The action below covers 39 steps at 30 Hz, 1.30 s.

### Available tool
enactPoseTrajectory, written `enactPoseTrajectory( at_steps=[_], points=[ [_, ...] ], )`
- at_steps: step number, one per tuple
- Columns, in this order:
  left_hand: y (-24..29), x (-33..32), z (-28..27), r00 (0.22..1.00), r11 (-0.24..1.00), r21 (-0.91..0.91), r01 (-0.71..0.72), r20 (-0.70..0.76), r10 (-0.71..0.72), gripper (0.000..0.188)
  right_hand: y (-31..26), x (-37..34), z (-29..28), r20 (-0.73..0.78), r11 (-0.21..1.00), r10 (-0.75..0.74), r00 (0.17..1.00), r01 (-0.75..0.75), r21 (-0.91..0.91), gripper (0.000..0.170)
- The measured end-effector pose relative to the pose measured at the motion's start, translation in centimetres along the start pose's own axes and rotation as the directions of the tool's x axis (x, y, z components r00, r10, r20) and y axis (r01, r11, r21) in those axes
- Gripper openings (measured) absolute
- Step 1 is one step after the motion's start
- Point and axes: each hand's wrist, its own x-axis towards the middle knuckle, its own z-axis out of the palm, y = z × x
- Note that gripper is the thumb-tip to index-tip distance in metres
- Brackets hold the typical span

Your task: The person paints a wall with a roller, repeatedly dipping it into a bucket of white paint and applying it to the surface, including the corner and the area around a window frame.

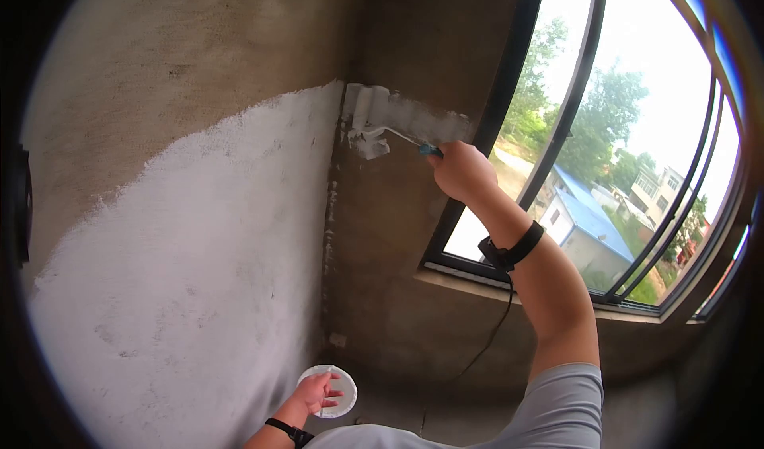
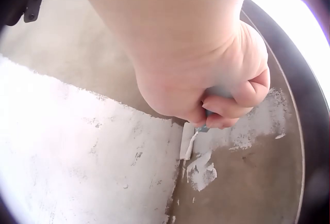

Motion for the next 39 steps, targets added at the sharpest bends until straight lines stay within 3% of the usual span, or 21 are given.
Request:
enactPoseTrajectory(
  at_steps=[3,7,9,14,19,26,32,37,39],
  points=[
    [-0.6,1.1,-0.5,0.999,0.999,0.052,0.0,-0.037,0.002,0.033,4.1,-0.7,0.2,-0.044,1.0,-0.022,0.999,0.022,-0.015,0.032],
    [-1.1,1.7,-0.6,0.999,1.0,-0.014,-0.001,-0.039,0.001,0.024,8.2,-3.5,-0.9,-0.057,1.0,0.029,0.998,-0.029,-0.007,0.031],
    [-1.1,2.3,-0.7,0.999,1.0,0.013,-0.006,-0.049,0.006,0.023,10.5,-4.8,-1.3,-0.034,0.985,0.118,0.992,-0.112,0.129,0.029],
    [-0.9,2.2,-0.2,0.994,0.998,0.058,0.007,-0.112,0.0,0.017,16.2,-7.2,-1.1,-0.096,0.988,0.113,0.989,-0.102,0.115,0.026],
    [-1.1,3.1,-0.4,0.988,0.998,0.019,0.066,-0.141,-0.063,0.012,17.4,-9.4,-1.8,-0.105,0.973,0.178,0.978,-0.159,0.167,0.027],
    [-1.0,3.5,0.8,0.968,0.993,0.031,0.112,-0.228,-0.102,0.009,17.5,-9.9,-0.6,-0.098,0.975,0.152,0.984,-0.133,0.178,0.027],
    [-1.3,3.0,0.4,0.971,0.989,0.002,0.15,-0.186,-0.147,0.014,16.2,-10.8,2.0,-0.127,0.972,0.138,0.982,-0.11,0.206,0.023],
    [-0.9,1.8,0.7,0.972,0.991,-0.049,0.123,-0.194,-0.13,0.017,16.6,-13.4,7.0,-0.081,0.979,0.007,0.997,0.01,0.203,0.023],
    [-0.9,1.4,0.5,0.971,0.99,-0.068,0.126,-0.198,-0.137,0.018,16.4,-15.6,9.4,0.1,0.962,0.009,0.995,-0.036,0.27,0.024]
  ],
)
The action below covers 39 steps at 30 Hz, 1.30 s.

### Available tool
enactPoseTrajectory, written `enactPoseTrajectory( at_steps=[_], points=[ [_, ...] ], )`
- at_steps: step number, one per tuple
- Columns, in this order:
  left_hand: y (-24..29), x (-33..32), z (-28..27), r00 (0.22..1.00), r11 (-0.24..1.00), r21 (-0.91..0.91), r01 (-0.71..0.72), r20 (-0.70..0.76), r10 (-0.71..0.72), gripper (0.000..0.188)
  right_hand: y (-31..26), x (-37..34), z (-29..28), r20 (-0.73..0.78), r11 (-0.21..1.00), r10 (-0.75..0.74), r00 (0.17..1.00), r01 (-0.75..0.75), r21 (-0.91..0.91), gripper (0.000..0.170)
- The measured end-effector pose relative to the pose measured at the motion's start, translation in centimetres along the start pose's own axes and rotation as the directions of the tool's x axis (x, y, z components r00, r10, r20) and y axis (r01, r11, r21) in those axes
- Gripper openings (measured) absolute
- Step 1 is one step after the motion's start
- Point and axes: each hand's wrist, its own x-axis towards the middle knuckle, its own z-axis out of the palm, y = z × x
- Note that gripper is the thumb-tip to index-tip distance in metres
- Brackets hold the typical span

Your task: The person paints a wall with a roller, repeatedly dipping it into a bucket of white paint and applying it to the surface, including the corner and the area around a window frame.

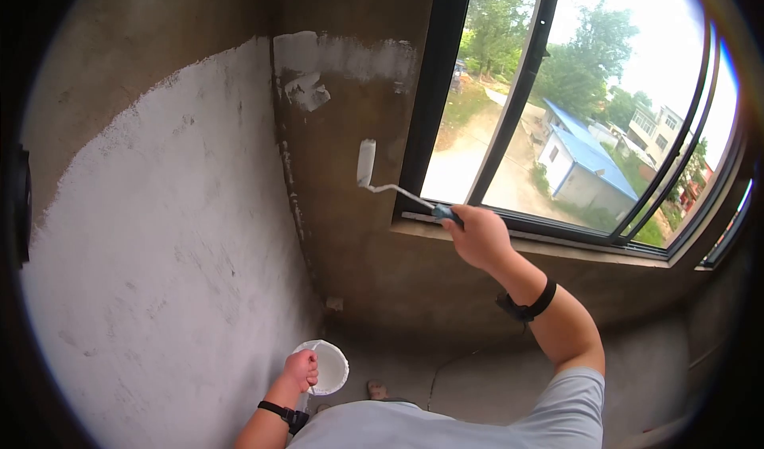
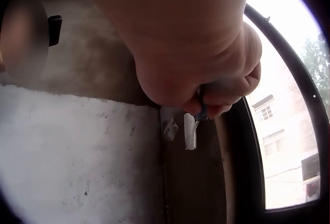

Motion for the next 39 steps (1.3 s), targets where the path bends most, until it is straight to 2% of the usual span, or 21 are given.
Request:
enactPoseTrajectory(
  at_steps=[2,4,7,10,13,15,17,18,21,22,25,28,29,30,32,33,35,39],
  points=[
    [0.2,-0.1,-0.2,1.0,0.997,-0.072,0.027,0.008,-0.026,0.019,0.1,-2.2,2.8,0.174,0.998,0.038,0.984,-0.047,0.05,0.027],
    [0.3,-0.6,0.0,1.0,0.994,-0.11,0.015,0.003,-0.015,0.019,0.8,-4.3,6.0,0.349,0.997,0.072,0.934,-0.077,-0.001,0.029],
    [0.3,-0.8,-0.1,0.999,0.985,-0.171,0.027,-0.015,-0.03,0.02,2.2,-7.9,11.1,0.53,0.993,0.102,0.842,-0.12,0.0,0.033],
    [0.3,-1.4,-0.2,0.998,0.98,-0.2,-0.001,-0.059,-0.011,0.025,3.0,-11.3,15.0,0.651,0.995,0.072,0.756,-0.1,0.006,0.035],
    [0.3,-2.6,-0.3,0.998,0.975,-0.217,-0.049,-0.06,0.037,0.029,3.2,-13.9,17.0,0.71,0.984,0.087,0.699,-0.173,0.05,0.036],
    [0.6,-3.1,-0.2,0.996,0.977,-0.209,-0.034,-0.089,0.015,0.033,3.3,-14.3,17.4,0.738,0.975,0.086,0.669,-0.207,0.074,0.036],
    [0.7,-3.1,0.0,0.994,0.979,-0.203,-0.025,-0.113,0.002,0.034,2.5,-14.0,17.5,0.808,0.973,0.075,0.585,-0.221,0.07,0.036],
    [0.7,-3.0,0.0,0.993,0.978,-0.204,-0.035,-0.121,0.01,0.035,2.4,-14.1,18.0,0.812,0.971,0.077,0.579,-0.227,0.07,0.036],
    [0.8,-3.0,0.3,0.99,0.977,-0.206,-0.053,-0.14,0.024,0.038,1.8,-14.8,20.6,0.845,0.983,-0.03,0.533,-0.138,0.123,0.036],
    [0.7,-3.0,0.5,0.989,0.976,-0.207,-0.062,-0.146,0.032,0.038,1.4,-15.0,21.2,0.848,0.982,-0.029,0.529,-0.143,0.123,0.036],
    [0.9,-3.2,0.7,0.984,0.975,-0.208,-0.075,-0.177,0.037,0.038,-0.7,-15.3,22.7,0.89,0.985,-0.069,0.45,-0.109,0.131,0.037],
    [1.0,-3.5,1.0,0.985,0.975,-0.204,-0.09,-0.161,0.057,0.039,-2.2,-16.2,24.8,0.881,0.989,-0.098,0.463,-0.051,0.137,0.03],
    [1.0,-3.6,1.1,0.986,0.976,-0.199,-0.09,-0.159,0.059,0.039,-3.1,-15.9,24.9,0.901,0.993,-0.098,0.422,-0.021,0.118,0.022],
    [1.1,-3.7,1.2,0.986,0.975,-0.201,-0.092,-0.156,0.061,0.039,-3.9,-15.8,25.3,0.899,0.993,-0.095,0.427,-0.028,0.118,0.022],
    [1.2,-3.5,1.5,0.987,0.978,-0.19,-0.086,-0.147,0.058,0.039,-5.3,-15.6,26.1,0.942,0.998,-0.061,0.329,0.052,0.047,0.02],
    [1.1,-3.5,1.8,0.987,0.977,-0.185,-0.108,-0.139,0.083,0.039,-6.2,-15.4,25.8,0.943,0.998,-0.053,0.329,0.034,0.044,0.02],
    [0.9,-3.4,2.2,0.987,0.977,-0.173,-0.123,-0.124,0.102,0.039,-7.7,-14.5,25.1,0.934,0.986,-0.119,0.337,0.153,0.071,0.021],
    [0.9,-3.4,2.9,0.991,0.982,-0.161,-0.098,-0.102,0.082,0.039,-8.5,-14.7,26.2,0.915,0.983,-0.145,0.377,0.156,0.091,0.021]
  ],
)
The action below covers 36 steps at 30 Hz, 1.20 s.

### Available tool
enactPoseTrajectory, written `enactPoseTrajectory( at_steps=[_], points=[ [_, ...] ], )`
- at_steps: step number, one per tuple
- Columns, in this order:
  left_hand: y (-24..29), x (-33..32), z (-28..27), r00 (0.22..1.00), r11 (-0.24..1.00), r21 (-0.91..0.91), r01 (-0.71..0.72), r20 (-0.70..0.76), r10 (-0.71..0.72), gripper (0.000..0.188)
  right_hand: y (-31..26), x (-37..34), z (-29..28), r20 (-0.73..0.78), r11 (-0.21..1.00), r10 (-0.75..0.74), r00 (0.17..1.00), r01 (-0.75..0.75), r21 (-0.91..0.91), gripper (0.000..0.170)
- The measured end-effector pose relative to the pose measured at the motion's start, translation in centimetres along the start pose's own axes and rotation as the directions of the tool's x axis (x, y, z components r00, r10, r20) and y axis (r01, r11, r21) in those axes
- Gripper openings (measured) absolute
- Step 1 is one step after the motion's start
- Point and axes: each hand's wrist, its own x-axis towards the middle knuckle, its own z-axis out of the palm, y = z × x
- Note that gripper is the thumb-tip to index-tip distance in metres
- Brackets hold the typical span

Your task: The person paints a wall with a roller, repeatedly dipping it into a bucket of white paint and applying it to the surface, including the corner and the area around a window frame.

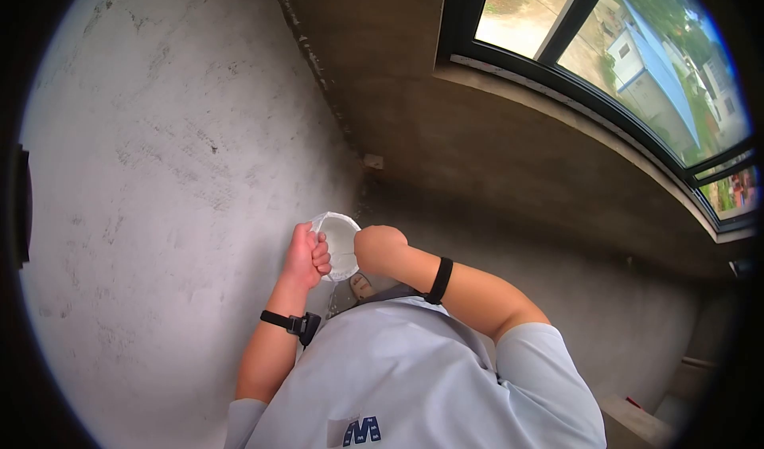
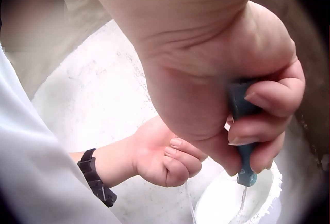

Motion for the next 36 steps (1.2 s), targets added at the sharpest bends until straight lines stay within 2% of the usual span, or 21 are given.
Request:
enactPoseTrajectory(
  at_steps=[3,6,8,11,17,23,28,34,36],
  points=[
    [-0.1,0.1,0.1,1.0,1.0,0.009,-0.002,-0.008,0.002,0.039,0.2,0.7,0.6,0.026,0.999,0.018,1.0,-0.017,-0.05,0.022],
    [-0.2,0.3,-0.1,0.999,1.0,0.003,-0.005,-0.039,0.005,0.04,0.2,0.1,0.3,0.011,0.994,0.101,0.995,-0.1,-0.047,0.024],
    [-0.2,0.4,0.0,0.999,1.0,-0.001,-0.004,-0.05,0.004,0.04,0.1,-0.9,-0.7,0.063,0.986,0.15,0.987,-0.145,-0.076,0.024],
    [-0.4,0.7,0.4,0.999,1.0,-0.009,0.002,-0.055,-0.003,0.04,0.1,-1.6,-0.9,0.055,0.983,0.166,0.985,-0.16,-0.089,0.025],
    [-0.6,0.9,1.1,1.0,1.0,-0.003,0.02,-0.024,-0.02,0.04,-0.8,-2.2,-0.7,0.029,0.985,0.116,0.993,-0.111,-0.128,0.024],
    [-0.4,1.0,0.5,1.0,1.0,-0.001,0.0,-0.015,0.0,0.04,0.0,-1.7,0.0,-0.041,0.982,0.148,0.988,-0.152,-0.108,0.022],
    [-0.4,1.2,0.3,0.997,0.999,-0.029,-0.015,-0.071,0.012,0.039,-0.4,-2.7,-1.5,0.002,0.979,0.147,0.989,-0.146,-0.141,0.022],
    [-0.6,1.4,0.4,0.998,1.0,-0.014,0.024,-0.055,-0.025,0.041,-1.7,-3.0,-1.2,-0.062,0.98,0.128,0.99,-0.136,-0.145,0.021],
    [-0.5,1.4,0.5,0.999,0.999,-0.006,0.034,-0.039,-0.035,0.04,-1.7,-2.8,-1.3,-0.026,0.98,0.14,0.99,-0.143,-0.139,0.02]
  ],
)
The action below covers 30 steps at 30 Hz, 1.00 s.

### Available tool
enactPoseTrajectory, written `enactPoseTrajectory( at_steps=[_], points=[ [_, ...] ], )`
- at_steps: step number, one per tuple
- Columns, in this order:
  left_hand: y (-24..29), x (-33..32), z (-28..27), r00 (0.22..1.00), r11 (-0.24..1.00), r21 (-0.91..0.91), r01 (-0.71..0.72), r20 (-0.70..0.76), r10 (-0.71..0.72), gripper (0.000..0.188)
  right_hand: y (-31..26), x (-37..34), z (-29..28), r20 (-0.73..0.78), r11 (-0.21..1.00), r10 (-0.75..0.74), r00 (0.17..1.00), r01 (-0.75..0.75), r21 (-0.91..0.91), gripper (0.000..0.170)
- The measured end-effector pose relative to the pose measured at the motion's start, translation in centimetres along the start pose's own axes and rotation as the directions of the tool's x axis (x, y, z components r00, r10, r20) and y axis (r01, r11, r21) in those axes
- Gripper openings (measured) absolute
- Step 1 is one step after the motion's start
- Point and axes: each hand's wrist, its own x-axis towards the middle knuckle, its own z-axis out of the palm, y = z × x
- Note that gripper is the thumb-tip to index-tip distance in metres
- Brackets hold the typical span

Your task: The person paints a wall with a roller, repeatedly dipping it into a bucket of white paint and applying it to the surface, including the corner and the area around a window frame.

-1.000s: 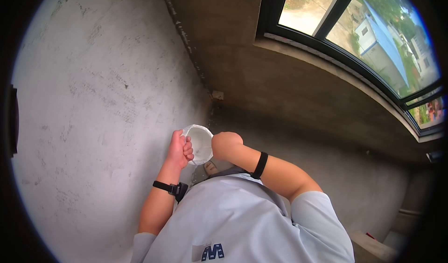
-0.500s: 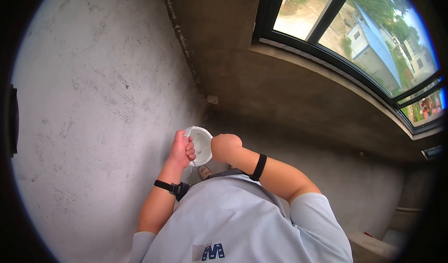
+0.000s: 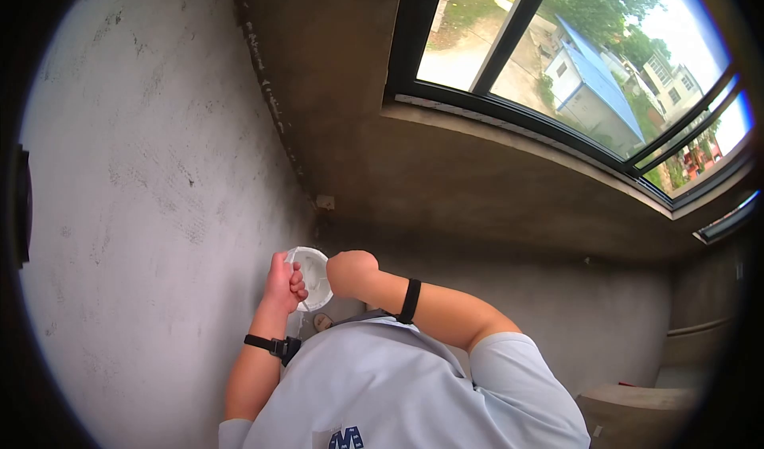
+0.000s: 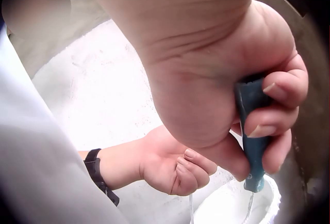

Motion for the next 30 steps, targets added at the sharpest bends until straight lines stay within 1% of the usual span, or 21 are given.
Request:
enactPoseTrajectory(
  at_steps=[2,4,5,7,10,14,16,19,20,22,26,28,30],
  points=[
    [0.1,0.1,-0.1,1.0,1.0,0.008,0.004,0.014,-0.004,0.04,0.3,0.2,0.2,0.003,1.0,0.011,1.0,-0.011,0.016,0.02],
    [0.0,0.1,-0.2,1.0,1.0,0.024,0.001,-0.015,0.0,0.04,0.6,0.1,0.2,0.005,0.998,0.048,0.999,-0.048,0.042,0.019],
    [0.0,0.2,-0.4,1.0,1.0,0.025,0.0,-0.017,0.001,0.04,0.7,0.1,0.3,0.004,0.998,0.047,0.999,-0.047,0.044,0.019],
    [-0.2,0.5,-0.6,1.0,1.0,0.021,-0.005,-0.017,0.005,0.04,0.9,0.0,0.5,-0.053,1.0,0.023,0.998,-0.023,0.003,0.02],
    [-0.5,0.8,-0.4,1.0,1.0,-0.004,0.017,0.001,-0.017,0.04,0.5,0.0,0.4,-0.03,1.0,-0.001,1.0,0.0,-0.022,0.021],
    [-0.4,0.9,-0.4,0.999,1.0,0.006,0.018,0.026,-0.018,0.04,0.6,1.8,1.8,-0.024,1.0,-0.012,1.0,0.012,-0.002,0.021],
    [-0.1,0.7,-0.4,1.0,0.999,0.025,0.025,-0.019,-0.025,0.04,1.0,2.3,2.4,-0.039,1.0,0.017,0.999,-0.017,0.017,0.021],
    [0.0,0.4,-0.8,0.999,0.998,0.056,0.0,-0.043,0.003,0.04,0.6,1.0,1.1,-0.049,1.0,0.025,0.998,-0.025,0.002,0.021],
    [-0.2,0.5,-0.9,0.999,0.999,0.054,0.001,-0.041,0.001,0.04,0.5,0.9,1.1,-0.048,1.0,0.027,0.998,-0.027,-0.001,0.021],
    [-0.5,0.7,-0.9,1.0,0.999,0.051,-0.002,-0.019,0.003,0.04,0.1,0.9,1.1,-0.05,0.999,-0.02,0.999,0.018,-0.026,0.021],
    [-0.3,0.6,-0.3,0.998,0.998,0.057,0.009,-0.059,-0.006,0.04,0.0,0.4,0.6,-0.079,1.0,-0.004,0.997,0.002,-0.023,0.021],
    [0.0,0.8,-0.9,0.997,0.999,0.054,0.009,-0.081,-0.005,0.041,0.2,0.0,0.0,-0.048,1.0,0.023,0.999,-0.022,0.015,0.02],
    [0.1,0.6,-1.3,0.997,0.999,0.041,-0.002,-0.076,0.005,0.041,0.7,0.1,0.7,-0.057,1.0,0.028,0.998,-0.027,0.014,0.02]
  ],
)
